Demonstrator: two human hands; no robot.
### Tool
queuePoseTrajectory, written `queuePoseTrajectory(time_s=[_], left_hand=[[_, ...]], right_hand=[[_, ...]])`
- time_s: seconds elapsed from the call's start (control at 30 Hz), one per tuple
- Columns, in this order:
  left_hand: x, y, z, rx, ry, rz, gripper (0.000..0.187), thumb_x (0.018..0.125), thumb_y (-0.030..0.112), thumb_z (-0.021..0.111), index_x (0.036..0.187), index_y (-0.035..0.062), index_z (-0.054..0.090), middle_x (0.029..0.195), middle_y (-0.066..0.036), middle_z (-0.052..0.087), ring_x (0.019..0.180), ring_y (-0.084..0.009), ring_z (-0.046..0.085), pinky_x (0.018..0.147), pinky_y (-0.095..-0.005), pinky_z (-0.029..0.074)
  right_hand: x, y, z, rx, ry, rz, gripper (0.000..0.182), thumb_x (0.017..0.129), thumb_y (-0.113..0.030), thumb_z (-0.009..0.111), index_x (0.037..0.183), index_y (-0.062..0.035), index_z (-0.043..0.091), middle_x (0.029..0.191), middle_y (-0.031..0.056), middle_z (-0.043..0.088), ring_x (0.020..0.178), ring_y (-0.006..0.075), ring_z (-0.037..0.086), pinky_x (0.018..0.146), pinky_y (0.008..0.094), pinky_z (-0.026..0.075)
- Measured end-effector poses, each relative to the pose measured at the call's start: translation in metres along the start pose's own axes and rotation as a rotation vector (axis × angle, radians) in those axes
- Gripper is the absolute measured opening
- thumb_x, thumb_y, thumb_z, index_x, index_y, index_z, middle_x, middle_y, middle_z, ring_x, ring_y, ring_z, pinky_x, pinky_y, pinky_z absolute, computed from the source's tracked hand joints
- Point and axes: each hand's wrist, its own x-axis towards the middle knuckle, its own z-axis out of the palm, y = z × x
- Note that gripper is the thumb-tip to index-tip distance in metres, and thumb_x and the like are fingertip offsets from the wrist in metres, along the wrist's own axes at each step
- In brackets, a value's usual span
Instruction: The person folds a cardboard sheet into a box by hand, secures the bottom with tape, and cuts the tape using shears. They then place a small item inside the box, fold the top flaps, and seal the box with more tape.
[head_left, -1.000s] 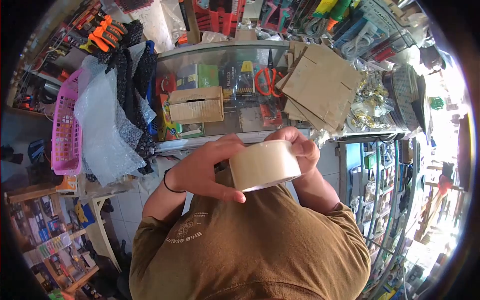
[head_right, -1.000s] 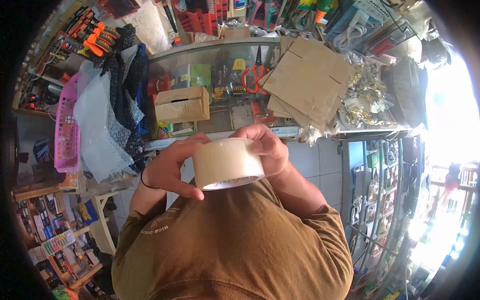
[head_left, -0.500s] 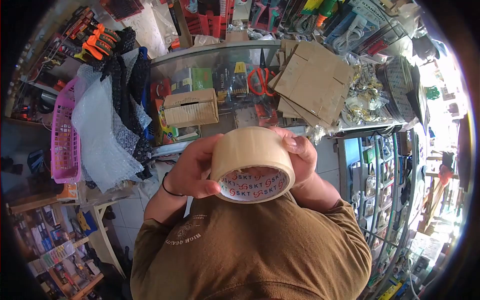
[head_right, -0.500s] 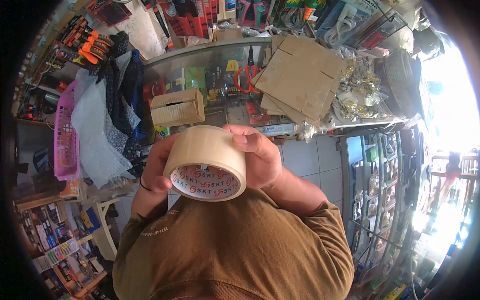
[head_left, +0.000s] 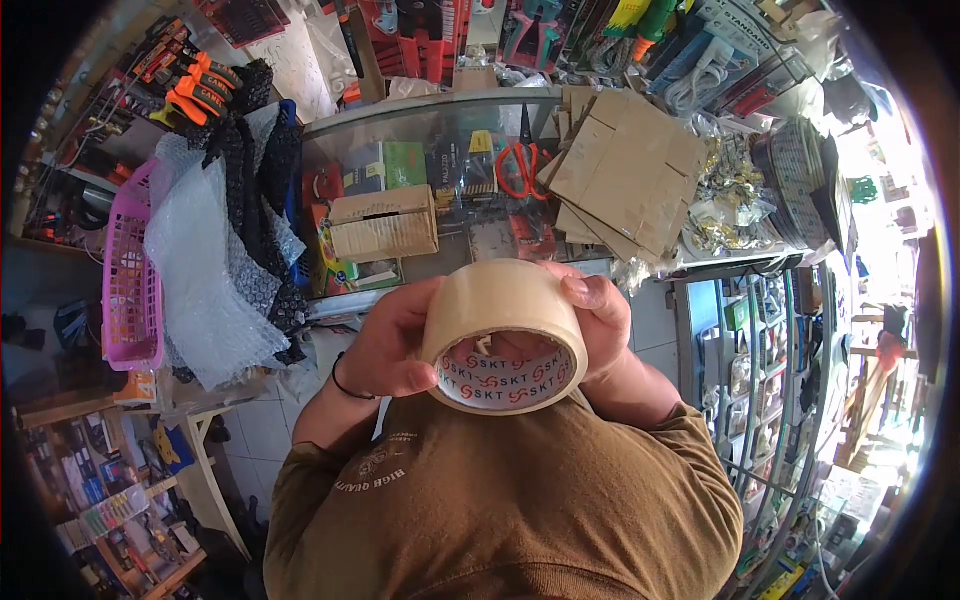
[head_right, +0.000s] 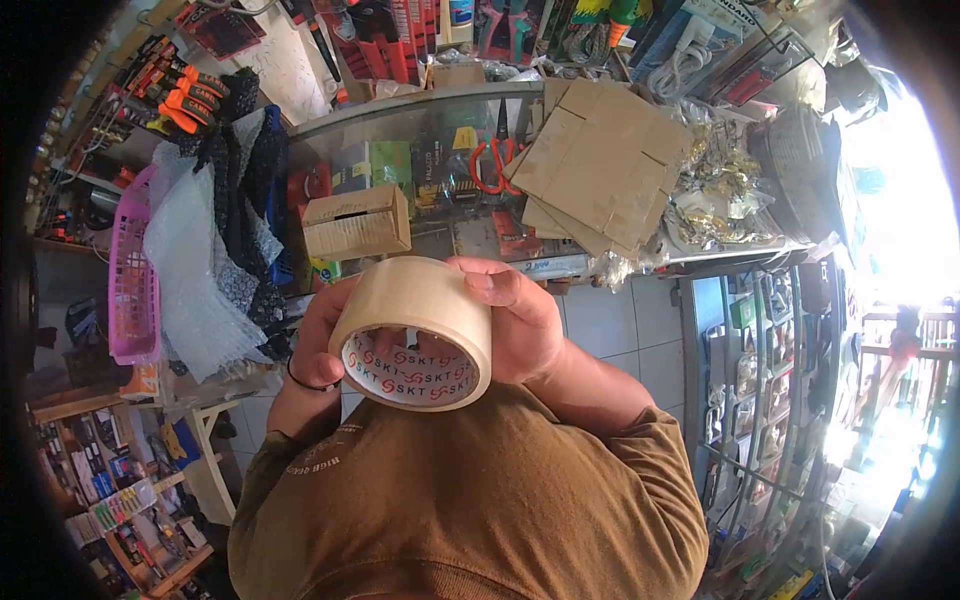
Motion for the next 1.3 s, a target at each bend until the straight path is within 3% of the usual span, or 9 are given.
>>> queuePoseTrajectory(time_s=[0.47,0.8,0.97,1.0,1.07,1.1,1.17,1.27,1.3], left_hand=[[0.001,0.004,0.004,-0.015,0.012,-0.002,0.070,0.073,0.044,0.073,0.118,-0.0038,0.048,0.084,-0.002,0.055,0.076,-0.0090,0.051,0.070,-0.0237,0.042],[0.000,0.005,0.003,0.004,0.017,-0.012,0.071,0.072,0.047,0.073,0.115,-0.0041,0.049,0.089,-0.003,0.056,0.078,-0.0091,0.052,0.070,-0.0242,0.042],[0.001,-0.001,0.008,-0.065,-0.058,-0.092,0.046,0.075,0.033,0.073,0.101,-0.0016,0.058,0.089,-0.003,0.058,0.081,-0.0083,0.053,0.071,-0.0252,0.042],[-0.001,-0.001,0.008,-0.066,-0.057,-0.091,0.046,0.075,0.033,0.073,0.101,-0.0016,0.058,0.089,-0.003,0.058,0.081,-0.0083,0.053,0.071,-0.0252,0.042],[-0.007,-0.001,0.011,0.051,-0.043,-0.326,0.034,0.078,0.027,0.071,0.095,-0.0005,0.061,0.083,0.000,0.060,0.079,-0.0082,0.053,0.072,-0.0265,0.042],[-0.006,0.000,0.019,0.270,0.026,-0.264,0.030,0.078,0.024,0.071,0.094,0.0002,0.061,0.075,-0.002,0.061,0.073,-0.0130,0.056,0.072,-0.0300,0.041],[-0.009,-0.014,0.016,0.477,0.058,-0.117,0.032,0.076,0.025,0.071,0.094,-0.0001,0.062,0.080,-0.005,0.063,0.074,-0.0162,0.058,0.071,-0.0308,0.043],[-0.010,-0.026,0.013,0.781,0.111,0.103,0.033,0.074,0.024,0.072,0.095,0.0009,0.064,0.085,-0.008,0.065,0.075,-0.0198,0.059,0.073,-0.0321,0.043],[-0.011,-0.027,0.013,0.881,0.134,0.176,0.032,0.074,0.023,0.072,0.096,0.0021,0.064,0.086,-0.008,0.065,0.075,-0.0202,0.059,0.074,-0.0325,0.042]], right_hand=[[0.006,0.000,-0.001,0.070,-0.035,0.085,0.045,0.083,-0.035,0.049,0.105,0.0043,0.052,0.090,0.0162,0.058,0.067,0.0176,0.052,0.058,0.0286,0.041],[0.009,0.001,-0.005,0.144,-0.035,0.103,0.046,0.081,-0.033,0.049,0.106,0.0048,0.052,0.081,0.0140,0.059,0.061,0.0161,0.052,0.055,0.0281,0.041],[0.005,-0.016,-0.017,-0.331,0.102,0.219,0.033,0.077,-0.023,0.048,0.089,0.0061,0.058,0.082,0.0125,0.060,0.065,0.0177,0.057,0.059,0.0276,0.046],[0.009,-0.019,-0.021,-0.400,-0.037,0.242,0.027,0.077,-0.018,0.051,0.083,0.0061,0.060,0.082,0.0107,0.060,0.068,0.0159,0.058,0.060,0.0280,0.046],[0.007,-0.023,-0.008,-0.953,0.047,0.098,0.022,0.075,-0.015,0.055,0.083,0.0047,0.060,0.079,0.0099,0.059,0.069,0.0186,0.058,0.066,0.0292,0.047],[0.008,-0.025,-0.001,-0.952,0.046,0.100,0.022,0.075,-0.015,0.055,0.083,0.0047,0.060,0.079,0.0099,0.059,0.069,0.0186,0.058,0.066,0.0292,0.047],[0.007,-0.025,0.010,-1.722,0.092,-0.627,0.018,0.076,-0.015,0.057,0.080,0.0022,0.060,0.078,0.0099,0.059,0.069,0.0209,0.058,0.078,0.0337,0.047],[-0.016,-0.019,0.022,-1.378,-0.020,-0.718,0.015,0.076,-0.015,0.057,0.077,0.0000,0.059,0.072,0.0086,0.058,0.066,0.0217,0.057,0.087,0.0423,0.046],[-0.025,-0.017,0.023,-1.279,-0.077,-0.619,0.015,0.077,-0.015,0.056,0.072,-0.0008,0.058,0.059,0.0047,0.053,0.057,0.0187,0.054,0.087,0.0478,0.046]])
